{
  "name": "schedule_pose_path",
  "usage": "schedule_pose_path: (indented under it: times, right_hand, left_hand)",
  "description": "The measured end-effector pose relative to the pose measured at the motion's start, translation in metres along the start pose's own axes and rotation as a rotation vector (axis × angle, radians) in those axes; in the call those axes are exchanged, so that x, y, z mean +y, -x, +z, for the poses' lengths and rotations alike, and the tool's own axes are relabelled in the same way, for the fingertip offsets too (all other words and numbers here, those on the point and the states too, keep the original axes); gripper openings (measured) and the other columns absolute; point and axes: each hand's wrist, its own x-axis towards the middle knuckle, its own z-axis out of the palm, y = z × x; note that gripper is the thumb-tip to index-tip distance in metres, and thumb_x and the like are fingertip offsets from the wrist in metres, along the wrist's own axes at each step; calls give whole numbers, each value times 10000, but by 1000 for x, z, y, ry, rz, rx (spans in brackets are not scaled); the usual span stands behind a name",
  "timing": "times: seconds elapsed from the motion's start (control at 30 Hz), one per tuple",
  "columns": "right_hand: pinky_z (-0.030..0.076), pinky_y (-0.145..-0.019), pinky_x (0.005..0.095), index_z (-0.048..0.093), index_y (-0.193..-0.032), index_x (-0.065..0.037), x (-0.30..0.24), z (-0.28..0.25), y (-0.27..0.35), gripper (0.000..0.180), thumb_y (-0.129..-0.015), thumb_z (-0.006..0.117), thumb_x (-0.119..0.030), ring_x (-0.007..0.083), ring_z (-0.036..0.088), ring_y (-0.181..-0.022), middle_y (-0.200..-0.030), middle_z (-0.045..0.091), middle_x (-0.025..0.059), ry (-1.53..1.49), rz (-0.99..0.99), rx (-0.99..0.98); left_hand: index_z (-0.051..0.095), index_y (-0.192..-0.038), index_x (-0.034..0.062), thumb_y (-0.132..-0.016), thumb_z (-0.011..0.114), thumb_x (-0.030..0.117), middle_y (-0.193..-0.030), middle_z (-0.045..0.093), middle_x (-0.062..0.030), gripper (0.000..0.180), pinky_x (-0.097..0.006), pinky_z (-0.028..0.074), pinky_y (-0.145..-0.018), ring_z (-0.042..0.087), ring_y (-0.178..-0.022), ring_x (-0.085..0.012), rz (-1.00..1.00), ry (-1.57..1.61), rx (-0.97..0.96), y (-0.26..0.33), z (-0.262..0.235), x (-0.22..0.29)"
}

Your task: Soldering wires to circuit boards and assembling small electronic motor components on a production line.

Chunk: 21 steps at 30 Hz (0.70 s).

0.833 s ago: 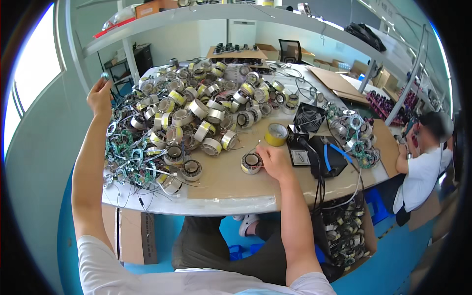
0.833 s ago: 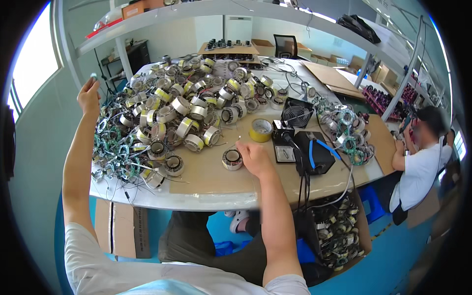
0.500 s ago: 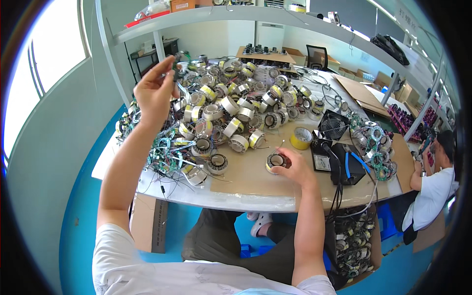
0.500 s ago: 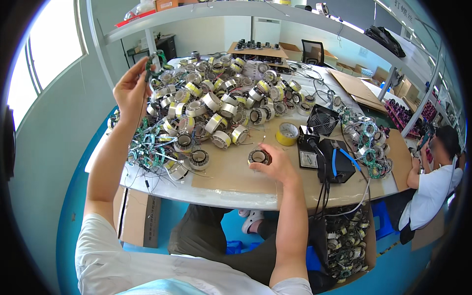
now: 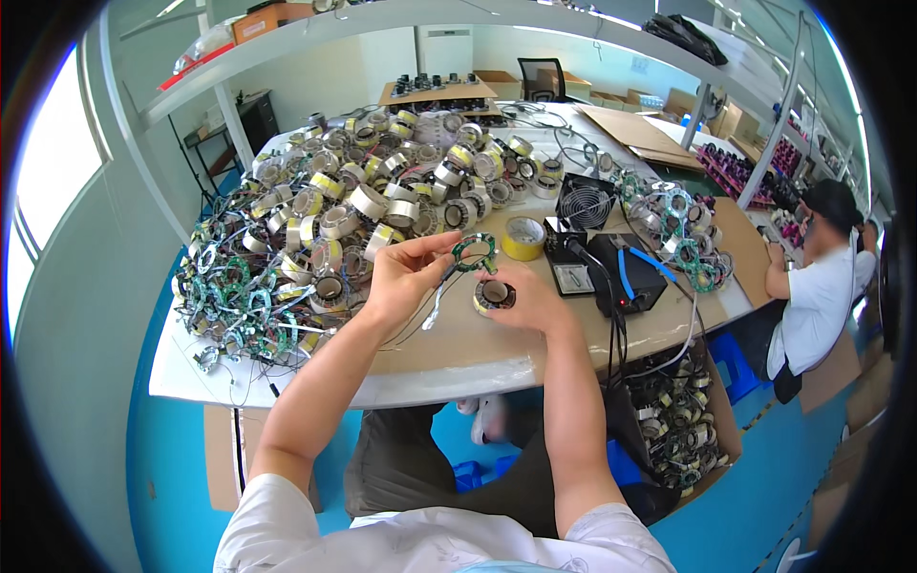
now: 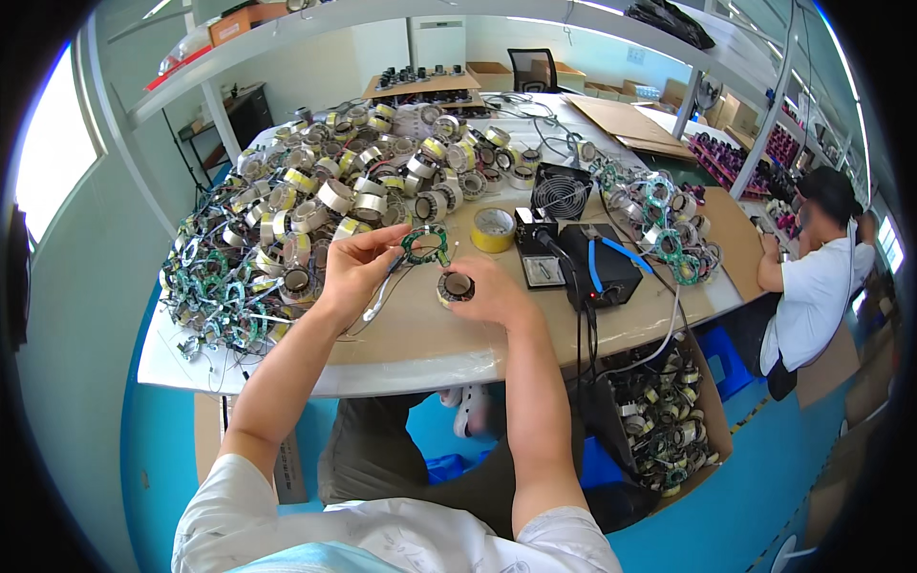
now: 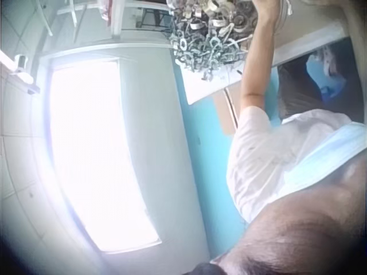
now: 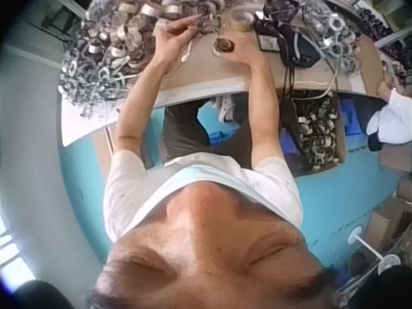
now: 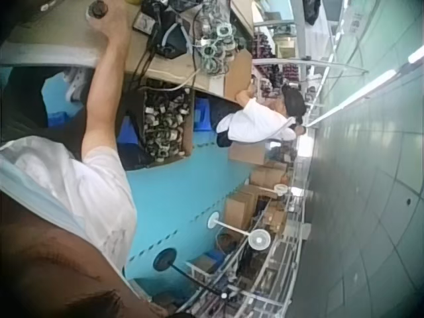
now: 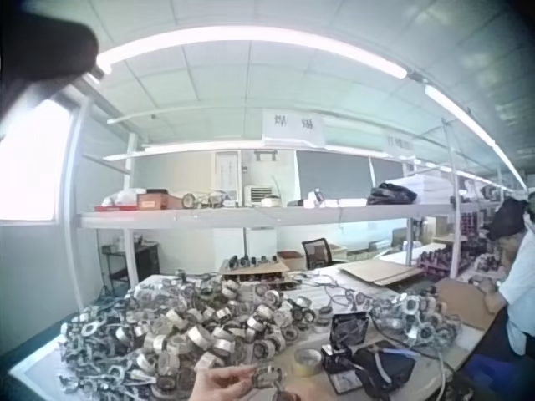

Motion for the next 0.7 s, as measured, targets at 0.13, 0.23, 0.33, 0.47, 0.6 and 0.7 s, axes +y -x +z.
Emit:
schedule_pose_path:
  times: [0.13,0.23,0.33,0.47,0.6,0.7]
  right_hand:
    - [504,-938,387,690,-1183,3,-4,-8,3,542,-775,844,-320,338,647,-1116,-1150,694,195,-406,238,-27]
    - [505,-933,392,734,-1110,3,10,-3,-2,438,-858,774,-352,344,653,-1078,-1083,721,193,-234,184,372]
    - [491,-957,398,757,-1079,-32,-3,-11,-9,317,-877,766,-275,302,661,-1054,-1087,732,157,-143,31,533]
    - [462,-1022,397,788,-994,-37,-9,-7,-15,187,-856,757,-158,262,651,-1109,-1078,748,96,-231,-70,358]
    - [493,-928,354,809,-943,-76,-8,-3,-15,125,-843,781,-145,238,657,-1044,-1019,751,85,-248,-83,382]
    - [493,-933,346,804,-963,-69,-6,1,-12,132,-848,778,-128,228,648,-1067,-1082,741,80,-377,-52,361]
  left_hand:
    - [705,-1234,7,-870,682,8,-1017,738,-22,365,-196,457,-642,486,-691,-24,86,-332,48,-20,1,-25]
    - [702,-1236,-4,-869,664,-13,-1010,732,-24,369,-194,461,-651,503,-706,-24,63,-351,15,-22,3,-34]
    - [693,-1252,-13,-883,654,-32,-1023,728,-29,371,-189,466,-672,516,-747,-20,-47,-199,-36,-9,7,-37]
    - [710,-1226,-9,-897,662,-31,-993,730,-17,334,-192,466,-650,514,-743,-22,-77,-152,-36,1,7,-42]
    - [720,-1200,-17,-912,679,-13,-930,724,-15,291,-181,453,-609,543,-713,-13,-163,-113,1,-1,8,-32]
    - [729,-1179,-19,-908,668,-22,-866,718,-3,278,-194,472,-577,560,-674,-19,-156,-88,33,-2,5,-28]
